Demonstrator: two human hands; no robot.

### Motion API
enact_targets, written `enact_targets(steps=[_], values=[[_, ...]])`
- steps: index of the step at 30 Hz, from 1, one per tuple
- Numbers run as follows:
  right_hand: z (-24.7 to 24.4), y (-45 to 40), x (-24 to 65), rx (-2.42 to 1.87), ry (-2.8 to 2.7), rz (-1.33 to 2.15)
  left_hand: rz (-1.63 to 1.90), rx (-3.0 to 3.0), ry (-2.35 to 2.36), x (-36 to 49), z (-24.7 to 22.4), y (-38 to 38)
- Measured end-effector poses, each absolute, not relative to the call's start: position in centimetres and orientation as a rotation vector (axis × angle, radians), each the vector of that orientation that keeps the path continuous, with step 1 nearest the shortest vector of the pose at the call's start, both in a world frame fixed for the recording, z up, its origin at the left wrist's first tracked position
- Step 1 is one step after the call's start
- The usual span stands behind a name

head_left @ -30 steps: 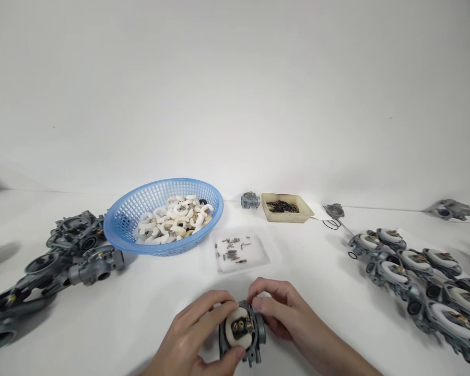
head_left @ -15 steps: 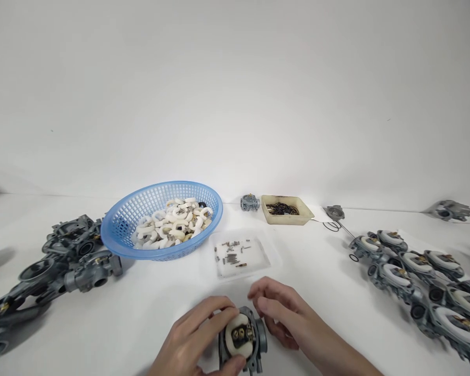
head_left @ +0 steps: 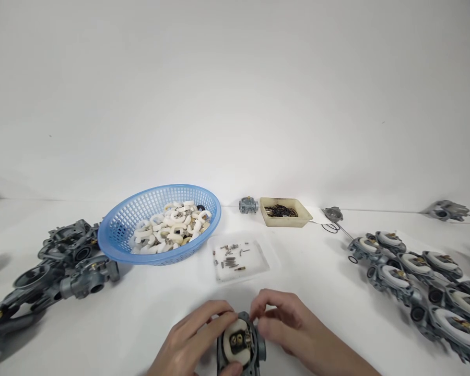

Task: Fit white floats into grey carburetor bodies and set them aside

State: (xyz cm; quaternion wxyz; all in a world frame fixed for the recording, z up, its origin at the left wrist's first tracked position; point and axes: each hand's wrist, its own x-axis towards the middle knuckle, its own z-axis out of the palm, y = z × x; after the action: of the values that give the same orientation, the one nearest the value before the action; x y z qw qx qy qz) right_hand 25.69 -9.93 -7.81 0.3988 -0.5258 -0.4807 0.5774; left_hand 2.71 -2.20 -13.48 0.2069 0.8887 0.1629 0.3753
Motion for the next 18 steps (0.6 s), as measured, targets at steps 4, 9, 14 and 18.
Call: enact_targets(steps=[4, 9, 14, 18], values=[[-8.0, -10.6, 25.8, -1.483, -1.454, 1.273, 1.039, 2.429, 0.467, 2.6, -13.8, -2.1], [-9.2, -10.5, 25.9, -1.281, -1.642, 1.16, 1.052, 2.416, 0.458, 2.3, -14.3, -1.7], [-9.8, -10.3, 26.2, -1.282, -1.639, 1.14, 0.94, 2.325, 0.477, 2.5, -14.8, -1.7], [-9.3, -10.3, 26.2, -1.259, -1.62, 1.161, 0.943, 2.252, 0.453, 2.7, -15.0, -1.9]])
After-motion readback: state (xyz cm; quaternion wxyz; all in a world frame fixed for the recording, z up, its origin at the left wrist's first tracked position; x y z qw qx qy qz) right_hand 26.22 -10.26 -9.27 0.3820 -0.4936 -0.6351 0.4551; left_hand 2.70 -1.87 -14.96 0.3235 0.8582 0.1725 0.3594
